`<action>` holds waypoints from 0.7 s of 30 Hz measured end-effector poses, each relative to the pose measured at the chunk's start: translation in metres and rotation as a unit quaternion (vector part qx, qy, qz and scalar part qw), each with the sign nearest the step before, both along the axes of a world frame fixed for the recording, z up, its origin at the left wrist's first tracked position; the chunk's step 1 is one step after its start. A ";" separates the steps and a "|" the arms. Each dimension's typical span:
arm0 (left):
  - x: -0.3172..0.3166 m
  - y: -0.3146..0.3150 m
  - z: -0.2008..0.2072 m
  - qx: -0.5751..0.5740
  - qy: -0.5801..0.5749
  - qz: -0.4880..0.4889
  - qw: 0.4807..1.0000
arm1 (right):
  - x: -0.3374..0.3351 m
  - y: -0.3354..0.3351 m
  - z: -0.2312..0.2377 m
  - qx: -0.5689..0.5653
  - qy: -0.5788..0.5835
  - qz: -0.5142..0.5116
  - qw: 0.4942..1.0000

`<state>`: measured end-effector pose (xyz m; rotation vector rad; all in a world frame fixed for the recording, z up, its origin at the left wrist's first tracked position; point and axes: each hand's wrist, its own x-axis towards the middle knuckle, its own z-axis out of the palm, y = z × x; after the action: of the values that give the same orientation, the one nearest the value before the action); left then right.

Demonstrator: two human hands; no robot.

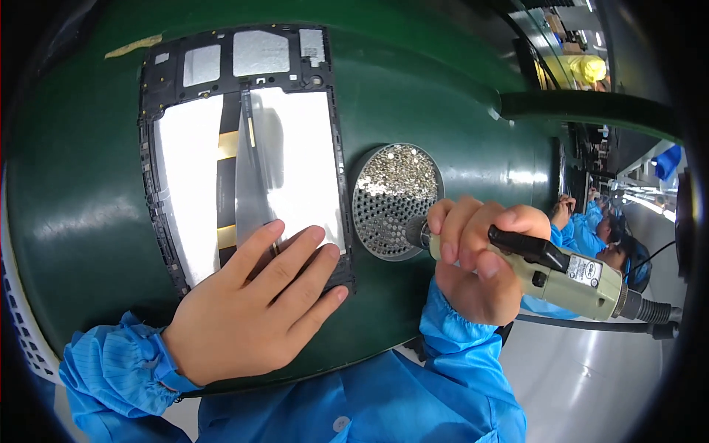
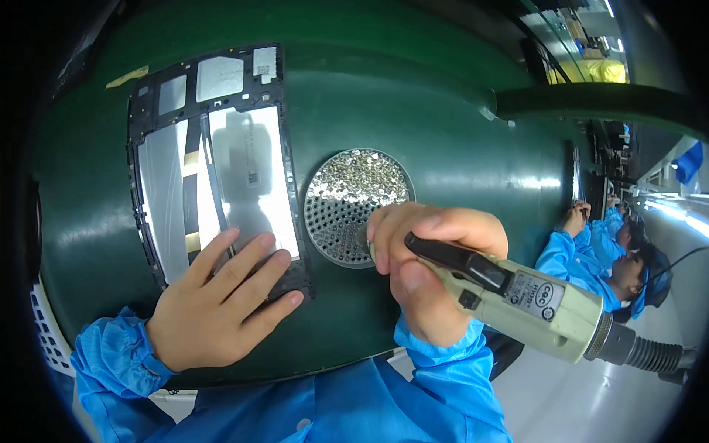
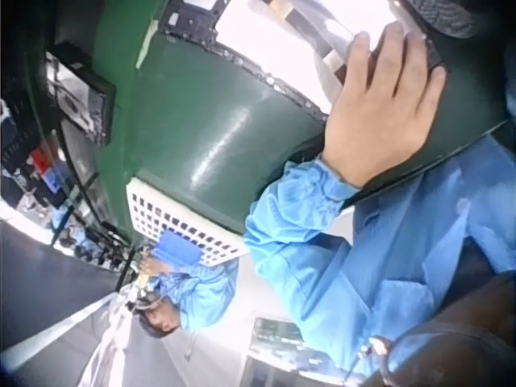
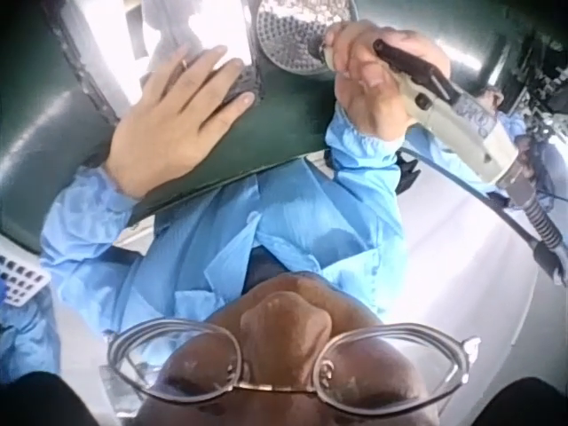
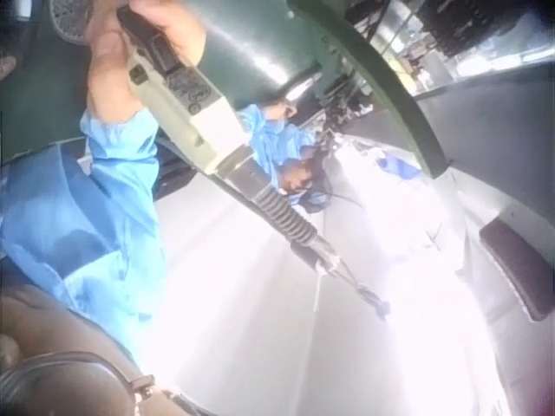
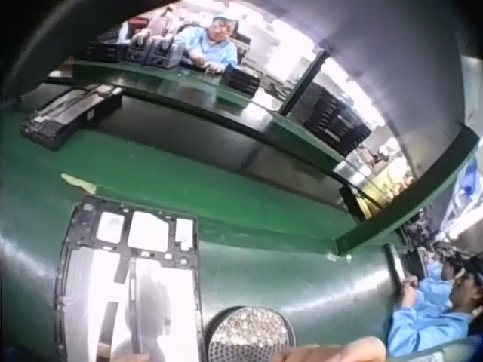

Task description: The person secures electronic components onto a tablet chassis by driving screws into place with an electric screwdriver.

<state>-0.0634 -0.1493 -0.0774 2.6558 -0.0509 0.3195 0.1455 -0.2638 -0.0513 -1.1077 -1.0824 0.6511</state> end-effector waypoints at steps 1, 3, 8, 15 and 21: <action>0.000 -0.001 -0.002 -0.004 0.000 0.005 1.000 | 0.000 0.001 -0.001 -0.001 -0.005 0.000 1.000; -0.001 -0.002 -0.003 0.001 -0.009 0.013 1.000 | 0.000 0.001 -0.002 -0.002 -0.019 0.003 1.000; -0.001 -0.002 -0.003 -0.002 -0.010 0.019 1.000 | 0.000 0.004 -0.003 0.000 -0.024 0.009 1.000; 0.000 -0.003 -0.004 0.004 -0.011 0.016 1.000 | -0.001 0.002 -0.001 -0.014 -0.035 0.009 0.999; -0.001 -0.003 -0.003 -0.004 -0.016 0.018 1.000 | -0.001 0.004 -0.002 0.005 -0.031 0.006 1.000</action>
<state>-0.0642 -0.1524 -0.0805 2.6465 -0.0106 0.3729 0.1440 -0.2600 -0.0531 -1.1201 -1.1439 0.6236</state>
